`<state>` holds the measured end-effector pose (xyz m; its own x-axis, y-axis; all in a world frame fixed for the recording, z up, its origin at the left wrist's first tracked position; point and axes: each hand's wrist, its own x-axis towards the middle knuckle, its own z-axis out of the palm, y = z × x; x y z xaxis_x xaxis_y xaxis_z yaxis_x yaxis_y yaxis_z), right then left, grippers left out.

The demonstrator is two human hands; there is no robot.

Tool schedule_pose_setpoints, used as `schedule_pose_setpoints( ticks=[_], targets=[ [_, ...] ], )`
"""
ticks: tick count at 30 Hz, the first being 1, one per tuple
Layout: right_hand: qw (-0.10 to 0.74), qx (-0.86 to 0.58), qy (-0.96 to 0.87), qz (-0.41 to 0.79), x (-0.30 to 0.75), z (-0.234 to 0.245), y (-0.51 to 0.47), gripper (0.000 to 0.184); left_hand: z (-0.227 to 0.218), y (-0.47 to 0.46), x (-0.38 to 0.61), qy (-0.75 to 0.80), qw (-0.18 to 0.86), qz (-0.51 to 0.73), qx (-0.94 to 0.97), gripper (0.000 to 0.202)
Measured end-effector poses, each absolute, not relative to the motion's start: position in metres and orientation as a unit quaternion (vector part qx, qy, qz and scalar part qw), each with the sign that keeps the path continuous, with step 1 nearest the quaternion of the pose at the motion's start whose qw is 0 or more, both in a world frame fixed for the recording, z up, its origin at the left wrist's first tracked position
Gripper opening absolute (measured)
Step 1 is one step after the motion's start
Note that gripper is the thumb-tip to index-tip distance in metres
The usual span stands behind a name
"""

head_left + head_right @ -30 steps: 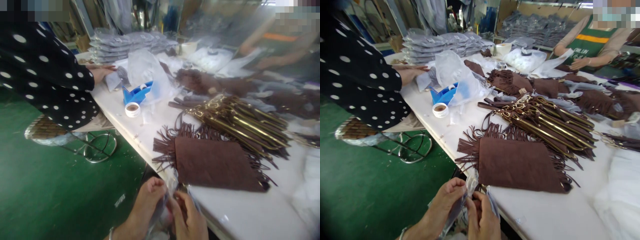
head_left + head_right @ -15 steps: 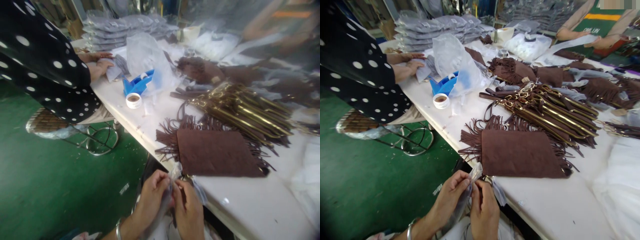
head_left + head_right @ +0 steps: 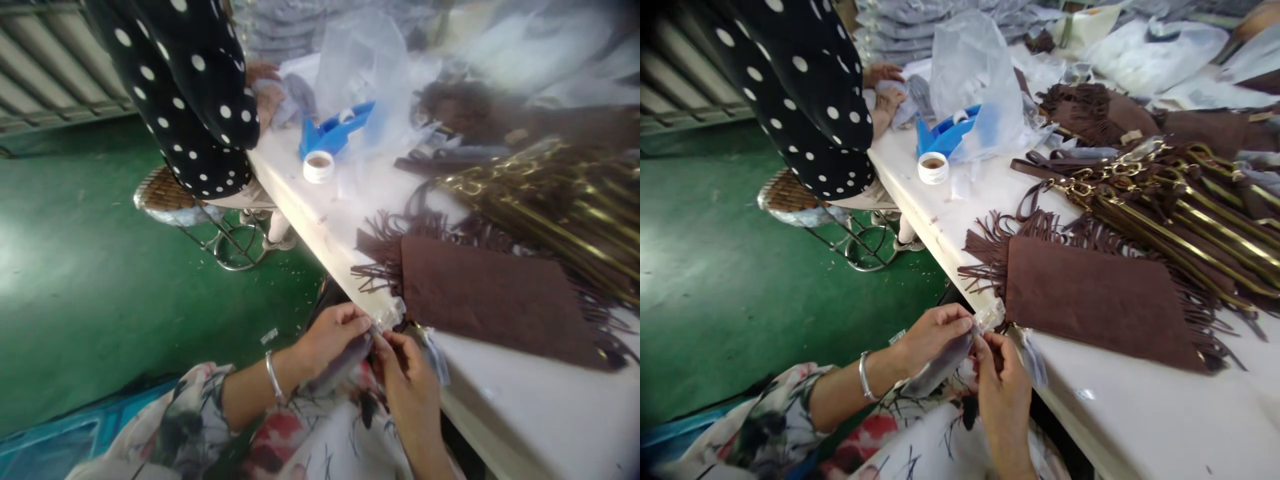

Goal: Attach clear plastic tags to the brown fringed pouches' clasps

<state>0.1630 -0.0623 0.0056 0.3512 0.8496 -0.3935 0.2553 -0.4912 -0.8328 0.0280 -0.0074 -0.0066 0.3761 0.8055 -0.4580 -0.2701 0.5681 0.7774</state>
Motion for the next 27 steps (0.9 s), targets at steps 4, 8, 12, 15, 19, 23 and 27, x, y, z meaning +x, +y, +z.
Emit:
schedule_pose_setpoints(
  ticks=[4, 8, 12, 15, 19, 23, 27],
  targets=[
    [0.353, -0.733, -0.379, 0.441, 0.163, 0.003, -0.065, 0.045, -0.004, -0.011, 0.027, 0.438, 0.767, 0.358, 0.303, 0.04],
    [0.38, -0.713, -0.382, 0.45, 0.163, 0.004, -0.065, 0.042, -0.002, -0.014, 0.028, 0.441, 0.759, 0.365, 0.309, 0.04],
    [0.399, -0.7, -0.381, 0.454, 0.162, 0.008, -0.067, 0.041, 0.001, -0.017, 0.031, 0.444, 0.753, 0.366, 0.321, 0.038],
    [0.411, -0.693, -0.385, 0.449, 0.16, 0.01, -0.067, 0.04, 0.002, -0.017, 0.031, 0.441, 0.749, 0.365, 0.335, 0.038],
    [0.425, -0.684, -0.378, 0.456, 0.158, 0.006, -0.067, 0.041, 0.002, -0.017, 0.031, 0.444, 0.736, 0.367, 0.356, 0.036],
    [0.422, -0.679, -0.377, 0.468, 0.161, 0.0, -0.066, 0.043, 0.0, -0.017, 0.033, 0.461, 0.716, 0.373, 0.369, 0.036],
    [0.414, -0.673, -0.385, 0.477, 0.164, 0.0, -0.068, 0.041, -0.005, -0.02, 0.034, 0.475, 0.701, 0.373, 0.379, 0.032]
  ],
)
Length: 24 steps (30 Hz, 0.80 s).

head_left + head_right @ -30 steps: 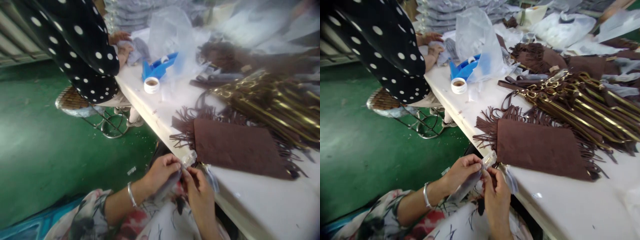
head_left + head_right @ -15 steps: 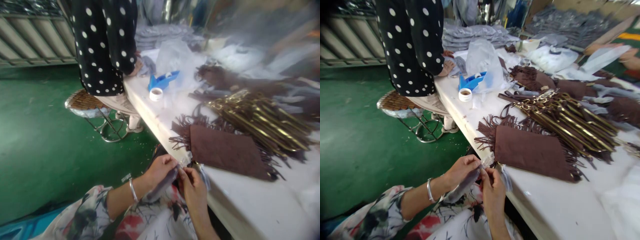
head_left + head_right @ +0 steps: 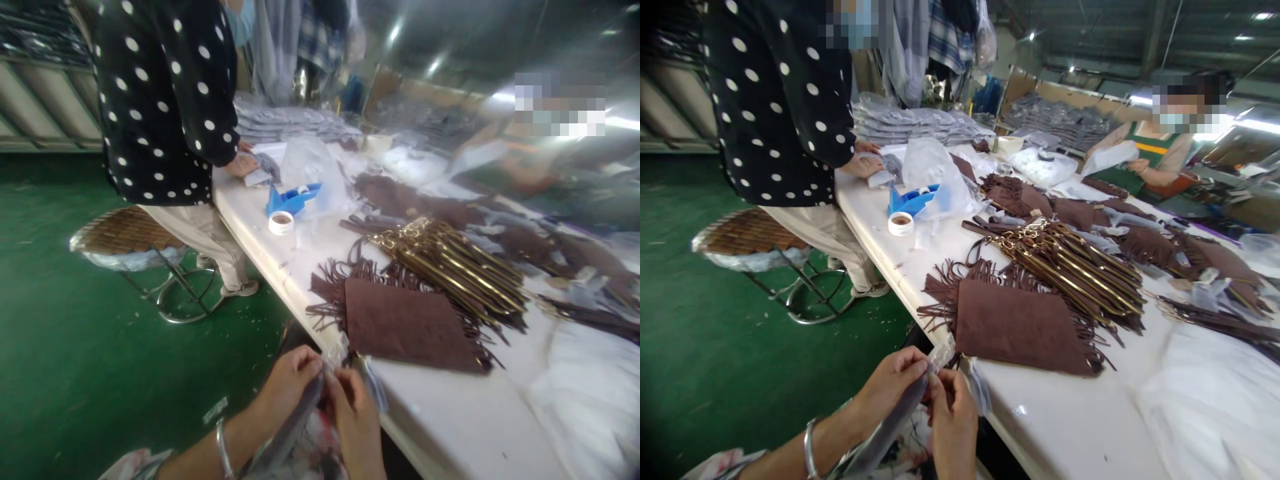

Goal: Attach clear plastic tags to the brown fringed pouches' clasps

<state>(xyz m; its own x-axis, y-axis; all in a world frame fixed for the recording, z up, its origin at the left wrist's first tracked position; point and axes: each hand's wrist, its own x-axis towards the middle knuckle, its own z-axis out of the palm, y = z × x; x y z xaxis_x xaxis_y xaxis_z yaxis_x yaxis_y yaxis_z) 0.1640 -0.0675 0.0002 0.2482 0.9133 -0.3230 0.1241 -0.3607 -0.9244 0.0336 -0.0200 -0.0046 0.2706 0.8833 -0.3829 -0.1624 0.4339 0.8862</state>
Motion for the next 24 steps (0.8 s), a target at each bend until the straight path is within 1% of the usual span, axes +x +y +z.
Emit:
schedule_pose_setpoints(
  ticks=[3, 8, 10, 13, 17, 24],
  targets=[
    [0.437, -0.671, -0.36, 0.479, 0.161, 0.002, -0.069, 0.04, -0.008, -0.023, 0.033, 0.485, 0.69, 0.368, 0.391, 0.027],
    [0.525, -0.614, -0.221, 0.546, 0.156, -0.011, -0.066, 0.044, -0.006, -0.025, 0.033, 0.482, 0.678, 0.365, 0.419, 0.019],
    [0.542, -0.598, -0.186, 0.561, 0.155, -0.02, -0.063, 0.043, -0.003, -0.023, 0.034, 0.474, 0.673, 0.366, 0.434, 0.02],
    [0.545, -0.595, -0.18, 0.563, 0.154, -0.027, -0.061, 0.039, 0.0, -0.021, 0.035, 0.487, 0.646, 0.361, 0.463, 0.02],
    [0.542, -0.608, -0.189, 0.548, 0.153, -0.024, -0.063, 0.036, -0.002, -0.017, 0.039, 0.502, 0.619, 0.375, 0.473, 0.013],
    [0.511, -0.666, -0.21, 0.503, 0.154, -0.007, -0.063, 0.043, -0.003, -0.016, 0.043, 0.515, 0.629, 0.383, 0.439, 0.017]
  ],
)
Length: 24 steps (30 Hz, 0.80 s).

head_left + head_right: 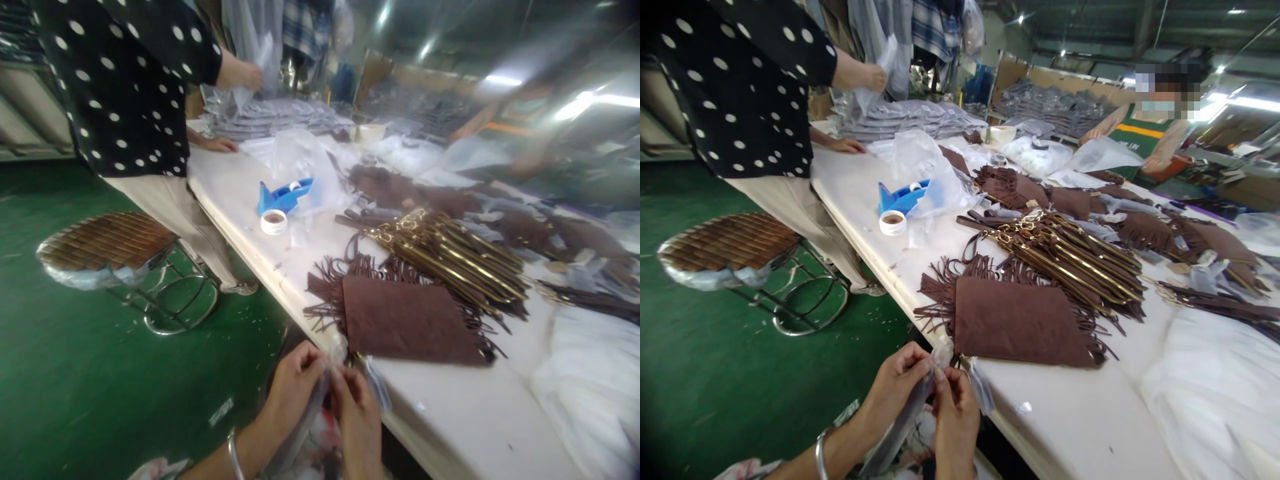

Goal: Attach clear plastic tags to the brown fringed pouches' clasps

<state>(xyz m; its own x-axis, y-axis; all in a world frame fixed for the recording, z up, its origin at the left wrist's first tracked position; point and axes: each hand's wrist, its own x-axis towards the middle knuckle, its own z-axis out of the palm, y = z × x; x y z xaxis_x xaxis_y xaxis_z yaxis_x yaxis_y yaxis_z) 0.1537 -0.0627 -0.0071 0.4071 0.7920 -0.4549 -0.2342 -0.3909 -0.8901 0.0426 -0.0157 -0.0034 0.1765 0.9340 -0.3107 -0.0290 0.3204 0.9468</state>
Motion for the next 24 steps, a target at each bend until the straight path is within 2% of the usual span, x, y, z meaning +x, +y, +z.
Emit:
schedule_pose_setpoints(
  ticks=[12, 19, 24],
  targets=[
    [0.517, -0.688, -0.226, 0.456, 0.151, -0.011, -0.067, 0.042, -0.014, -0.024, 0.049, 0.538, 0.63, 0.387, 0.406, 0.009],
    [0.452, -0.74, -0.383, 0.317, 0.153, -0.015, -0.076, 0.033, -0.013, -0.03, 0.058, 0.547, 0.591, 0.397, 0.441, 0.008],
    [0.457, -0.672, -0.543, 0.21, 0.156, -0.021, -0.082, 0.019, -0.008, -0.036, 0.058, 0.537, 0.524, 0.393, 0.532, 0.015]
  ],
)
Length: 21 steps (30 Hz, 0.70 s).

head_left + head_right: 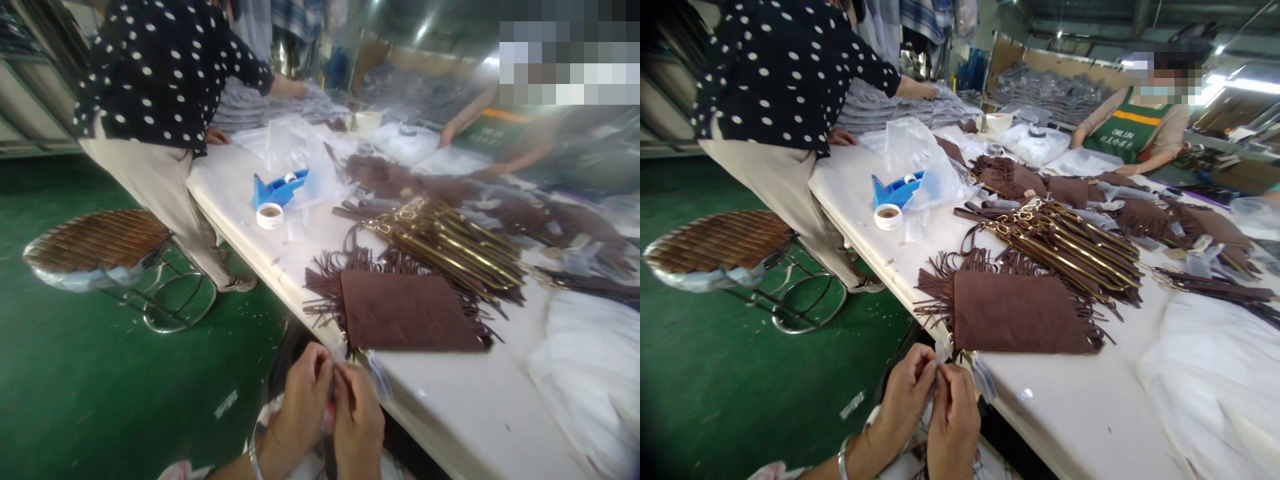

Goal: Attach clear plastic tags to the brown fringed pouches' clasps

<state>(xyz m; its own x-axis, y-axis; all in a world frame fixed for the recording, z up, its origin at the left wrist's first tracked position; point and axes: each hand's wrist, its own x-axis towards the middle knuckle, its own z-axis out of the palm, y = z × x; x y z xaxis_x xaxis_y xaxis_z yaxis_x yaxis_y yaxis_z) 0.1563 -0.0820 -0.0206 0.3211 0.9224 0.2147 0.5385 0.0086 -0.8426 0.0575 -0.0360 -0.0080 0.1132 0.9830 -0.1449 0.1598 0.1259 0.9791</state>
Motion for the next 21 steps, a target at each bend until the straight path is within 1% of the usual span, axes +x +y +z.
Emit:
schedule_pose_setpoints(
  ticks=[3, 8, 13, 15, 21],
  targets=[
    [0.458, -0.645, -0.578, 0.2, 0.157, -0.018, -0.083, 0.022, -0.003, -0.039, 0.054, 0.527, 0.512, 0.389, 0.556, 0.019],
    [0.431, -0.685, -0.531, 0.251, 0.161, -0.012, -0.08, 0.021, -0.002, -0.041, 0.05, 0.524, 0.502, 0.387, 0.569, 0.022],
    [0.427, -0.699, -0.493, 0.292, 0.167, -0.014, -0.075, 0.026, -0.011, -0.033, 0.05, 0.509, 0.603, 0.377, 0.485, 0.017],
    [0.424, -0.706, -0.48, 0.301, 0.167, -0.014, -0.072, 0.026, -0.014, -0.03, 0.05, 0.505, 0.628, 0.375, 0.458, 0.015],
    [0.43, -0.726, -0.431, 0.32, 0.161, -0.01, -0.066, 0.026, -0.011, -0.024, 0.047, 0.511, 0.612, 0.377, 0.472, 0.01]
  ],
)
